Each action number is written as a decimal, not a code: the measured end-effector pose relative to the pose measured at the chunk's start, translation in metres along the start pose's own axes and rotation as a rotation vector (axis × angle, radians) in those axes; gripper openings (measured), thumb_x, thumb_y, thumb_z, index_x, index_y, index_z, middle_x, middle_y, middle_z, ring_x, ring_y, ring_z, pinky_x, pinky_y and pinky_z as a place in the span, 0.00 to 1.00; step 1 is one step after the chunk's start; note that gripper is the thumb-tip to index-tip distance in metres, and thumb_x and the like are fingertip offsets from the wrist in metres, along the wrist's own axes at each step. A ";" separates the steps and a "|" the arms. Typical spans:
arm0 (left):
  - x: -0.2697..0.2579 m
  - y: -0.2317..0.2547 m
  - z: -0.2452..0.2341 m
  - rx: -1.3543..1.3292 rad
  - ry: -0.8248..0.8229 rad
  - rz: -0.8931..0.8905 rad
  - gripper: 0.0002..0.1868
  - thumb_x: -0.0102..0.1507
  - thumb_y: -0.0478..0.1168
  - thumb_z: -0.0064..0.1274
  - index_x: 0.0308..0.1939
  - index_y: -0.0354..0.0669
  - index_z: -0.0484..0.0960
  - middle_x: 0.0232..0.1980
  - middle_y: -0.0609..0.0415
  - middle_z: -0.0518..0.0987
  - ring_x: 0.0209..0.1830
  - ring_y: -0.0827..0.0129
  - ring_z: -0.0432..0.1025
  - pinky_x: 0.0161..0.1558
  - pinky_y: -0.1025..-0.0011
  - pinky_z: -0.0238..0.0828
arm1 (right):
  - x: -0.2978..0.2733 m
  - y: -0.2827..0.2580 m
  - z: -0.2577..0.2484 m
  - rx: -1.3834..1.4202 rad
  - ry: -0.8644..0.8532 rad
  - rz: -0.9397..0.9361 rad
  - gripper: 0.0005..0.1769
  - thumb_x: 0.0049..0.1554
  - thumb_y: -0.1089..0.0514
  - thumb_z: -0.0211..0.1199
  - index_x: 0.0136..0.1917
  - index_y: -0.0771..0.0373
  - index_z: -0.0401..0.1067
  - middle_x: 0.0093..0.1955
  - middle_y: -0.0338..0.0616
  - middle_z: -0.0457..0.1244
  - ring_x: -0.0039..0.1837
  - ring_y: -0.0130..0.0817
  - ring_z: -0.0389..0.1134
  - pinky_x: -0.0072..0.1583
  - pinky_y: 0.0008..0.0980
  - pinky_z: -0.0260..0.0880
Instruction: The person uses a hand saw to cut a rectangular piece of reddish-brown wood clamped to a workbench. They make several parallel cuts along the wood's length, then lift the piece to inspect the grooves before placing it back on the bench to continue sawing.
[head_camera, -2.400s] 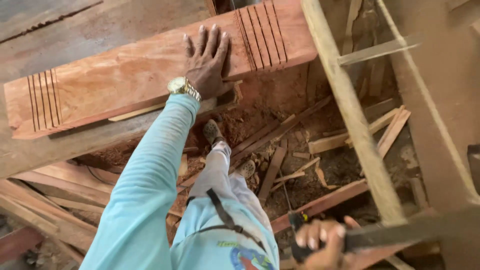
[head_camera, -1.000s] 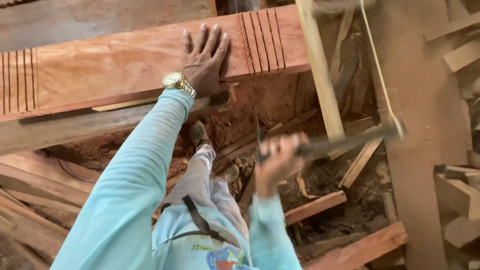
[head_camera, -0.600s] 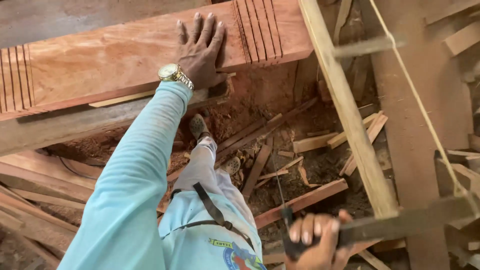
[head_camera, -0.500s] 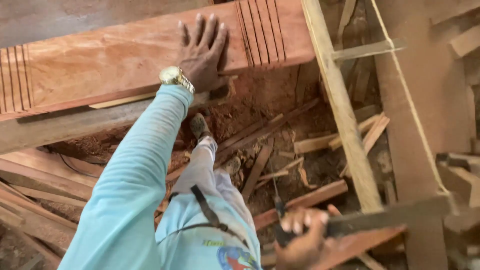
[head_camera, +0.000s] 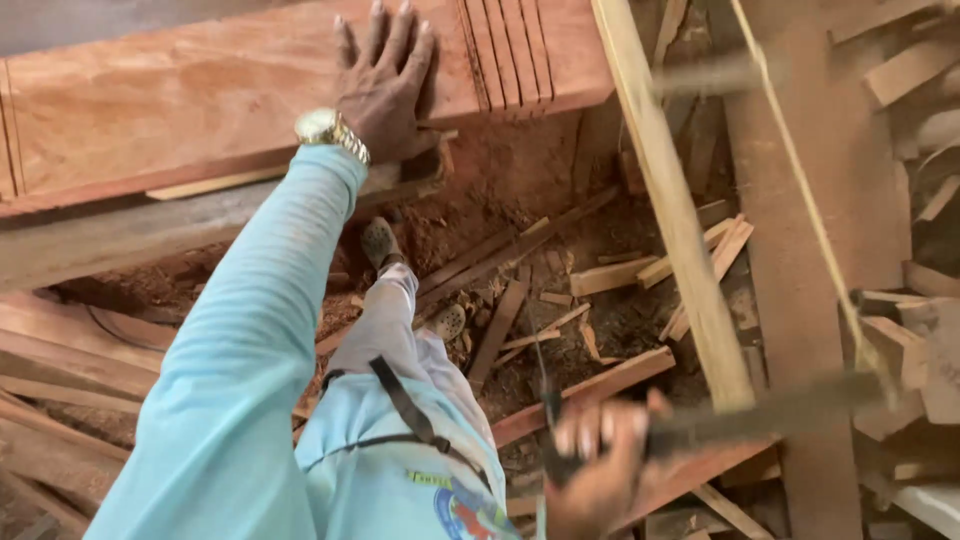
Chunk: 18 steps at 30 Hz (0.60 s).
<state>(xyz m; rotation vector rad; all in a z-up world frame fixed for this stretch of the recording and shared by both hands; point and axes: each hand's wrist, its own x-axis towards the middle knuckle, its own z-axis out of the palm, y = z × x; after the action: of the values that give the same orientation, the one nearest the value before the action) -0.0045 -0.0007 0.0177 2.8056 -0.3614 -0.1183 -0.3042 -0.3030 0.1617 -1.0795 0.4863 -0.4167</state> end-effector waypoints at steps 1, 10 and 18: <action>0.001 -0.001 0.001 -0.006 -0.001 -0.002 0.69 0.52 0.75 0.62 0.84 0.39 0.48 0.85 0.31 0.44 0.84 0.31 0.36 0.74 0.27 0.19 | 0.001 0.009 -0.018 -0.006 -0.001 0.000 0.09 0.70 0.61 0.54 0.64 0.59 0.65 0.38 0.36 0.56 0.34 0.25 0.56 0.32 0.31 0.63; 0.002 -0.004 0.001 0.076 -0.016 -0.010 0.69 0.51 0.72 0.62 0.83 0.40 0.47 0.84 0.32 0.42 0.84 0.35 0.35 0.74 0.30 0.19 | 0.124 0.131 0.149 0.192 -0.008 0.062 0.05 0.66 0.61 0.57 0.54 0.56 0.62 0.33 0.36 0.56 0.28 0.24 0.54 0.29 0.28 0.61; -0.002 -0.003 0.000 -0.007 -0.002 0.020 0.68 0.52 0.69 0.66 0.84 0.38 0.48 0.85 0.32 0.44 0.84 0.33 0.37 0.73 0.27 0.18 | 0.014 0.035 0.008 0.097 -0.058 -0.037 0.15 0.68 0.63 0.55 0.67 0.59 0.65 0.38 0.34 0.57 0.35 0.24 0.56 0.34 0.27 0.64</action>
<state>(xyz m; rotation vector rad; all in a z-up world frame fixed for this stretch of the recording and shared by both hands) -0.0055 0.0026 0.0164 2.7946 -0.3885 -0.1177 -0.2857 -0.2905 0.1307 -1.0048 0.3917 -0.4357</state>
